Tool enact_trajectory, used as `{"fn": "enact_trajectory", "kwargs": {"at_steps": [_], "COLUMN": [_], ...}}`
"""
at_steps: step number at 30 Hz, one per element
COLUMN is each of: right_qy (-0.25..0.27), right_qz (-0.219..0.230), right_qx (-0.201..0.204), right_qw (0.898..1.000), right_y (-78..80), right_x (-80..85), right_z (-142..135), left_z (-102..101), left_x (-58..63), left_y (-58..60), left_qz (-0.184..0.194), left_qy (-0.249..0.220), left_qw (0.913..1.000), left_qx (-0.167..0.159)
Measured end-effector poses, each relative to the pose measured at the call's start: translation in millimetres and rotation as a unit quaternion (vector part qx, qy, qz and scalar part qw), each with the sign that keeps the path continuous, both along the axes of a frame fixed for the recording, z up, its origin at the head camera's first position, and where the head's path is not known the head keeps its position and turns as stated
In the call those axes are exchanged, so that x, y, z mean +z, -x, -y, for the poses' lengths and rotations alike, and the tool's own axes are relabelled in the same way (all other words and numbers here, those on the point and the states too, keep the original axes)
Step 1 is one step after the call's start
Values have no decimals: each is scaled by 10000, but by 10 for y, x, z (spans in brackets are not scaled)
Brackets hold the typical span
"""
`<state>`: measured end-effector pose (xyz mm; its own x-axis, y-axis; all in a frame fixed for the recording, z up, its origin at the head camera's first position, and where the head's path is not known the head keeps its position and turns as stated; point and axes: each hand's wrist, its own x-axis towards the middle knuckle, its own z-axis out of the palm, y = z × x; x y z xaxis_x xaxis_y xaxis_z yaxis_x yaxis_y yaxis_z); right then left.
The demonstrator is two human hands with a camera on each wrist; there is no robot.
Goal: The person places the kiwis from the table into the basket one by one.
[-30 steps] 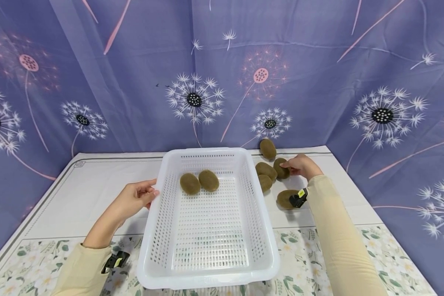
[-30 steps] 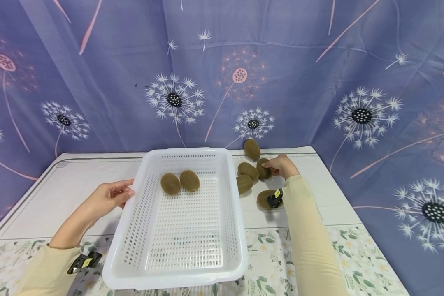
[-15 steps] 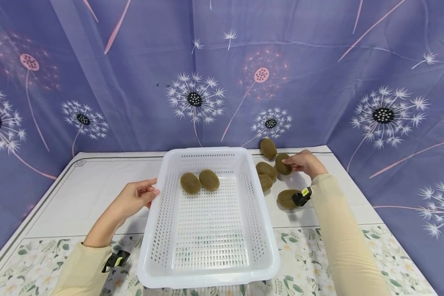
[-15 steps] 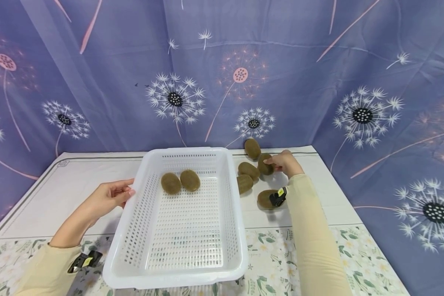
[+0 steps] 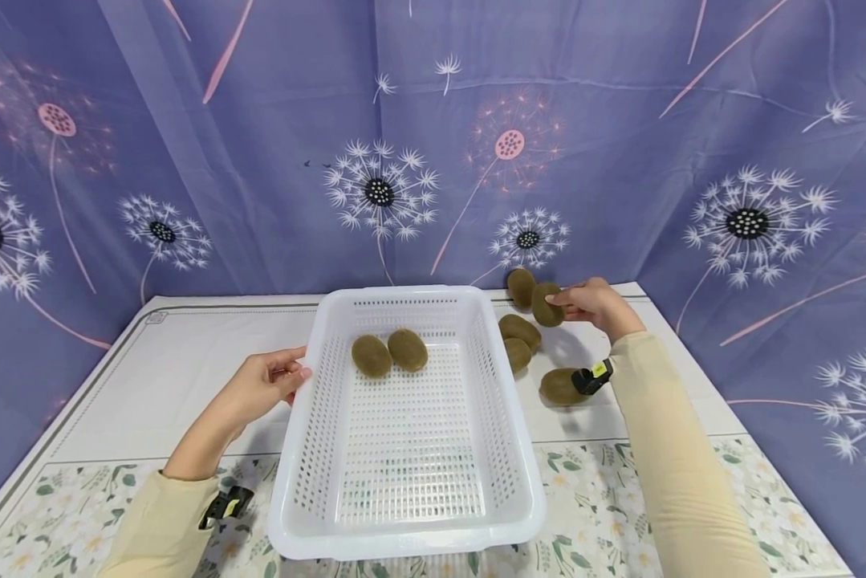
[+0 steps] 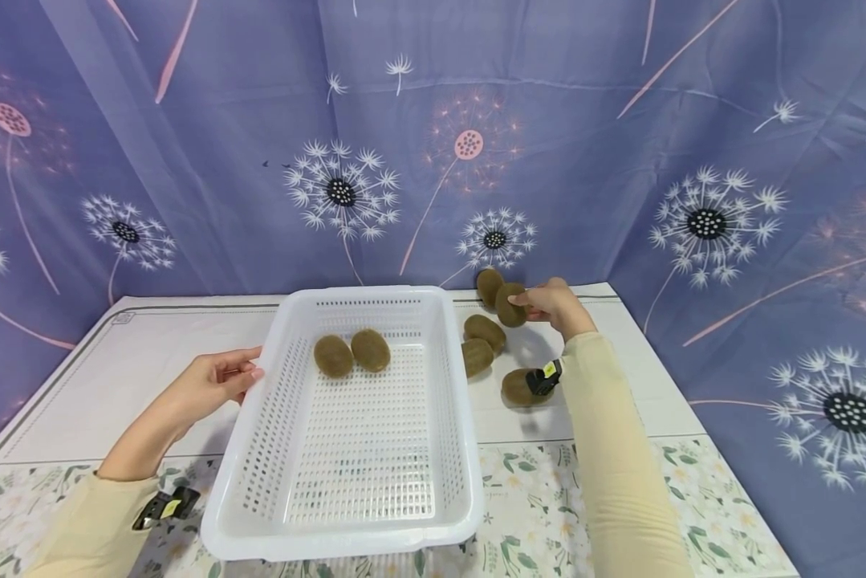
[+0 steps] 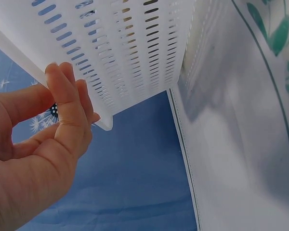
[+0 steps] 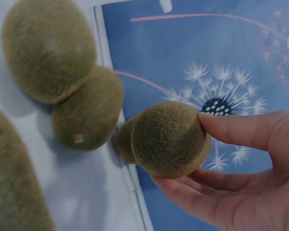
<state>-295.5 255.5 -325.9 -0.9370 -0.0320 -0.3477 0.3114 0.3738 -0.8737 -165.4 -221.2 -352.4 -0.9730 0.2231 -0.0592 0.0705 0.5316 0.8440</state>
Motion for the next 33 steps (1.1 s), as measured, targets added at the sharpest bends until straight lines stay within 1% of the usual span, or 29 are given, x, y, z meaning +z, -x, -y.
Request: {"fn": "enact_trajectory", "kwargs": {"at_steps": [6, 9, 15, 21, 24, 31, 33], "right_qy": [81, 40, 131, 291, 270, 331, 270], "right_qz": [-138, -164, -305, -420, -460, -340, -325], "right_qx": [24, 83, 171, 215, 262, 414, 491], "right_qw": [9999, 9998, 9993, 9985, 9982, 9980, 9979], "right_y": [-1, -9, -34, -44, -28, -21, -25], "right_x": [125, 220, 407, 543, 590, 698, 724], "right_z": [81, 139, 281, 471, 574, 865, 951], "left_z": [-7, -6, 3, -2, -7, -13, -13], "left_x": [-2, 0, 3, 12, 21, 27, 26], "left_y": [-5, -8, -4, 6, 8, -5, -7], "left_qz": [78, 75, 42, 22, 27, 91, 82], "left_qy": [13, 2, 4, 25, 40, 83, 62], "left_qw": [10000, 10000, 10000, 10000, 10000, 9999, 9999], "left_qx": [6, 5, -1, -12, -12, -20, -25]}}
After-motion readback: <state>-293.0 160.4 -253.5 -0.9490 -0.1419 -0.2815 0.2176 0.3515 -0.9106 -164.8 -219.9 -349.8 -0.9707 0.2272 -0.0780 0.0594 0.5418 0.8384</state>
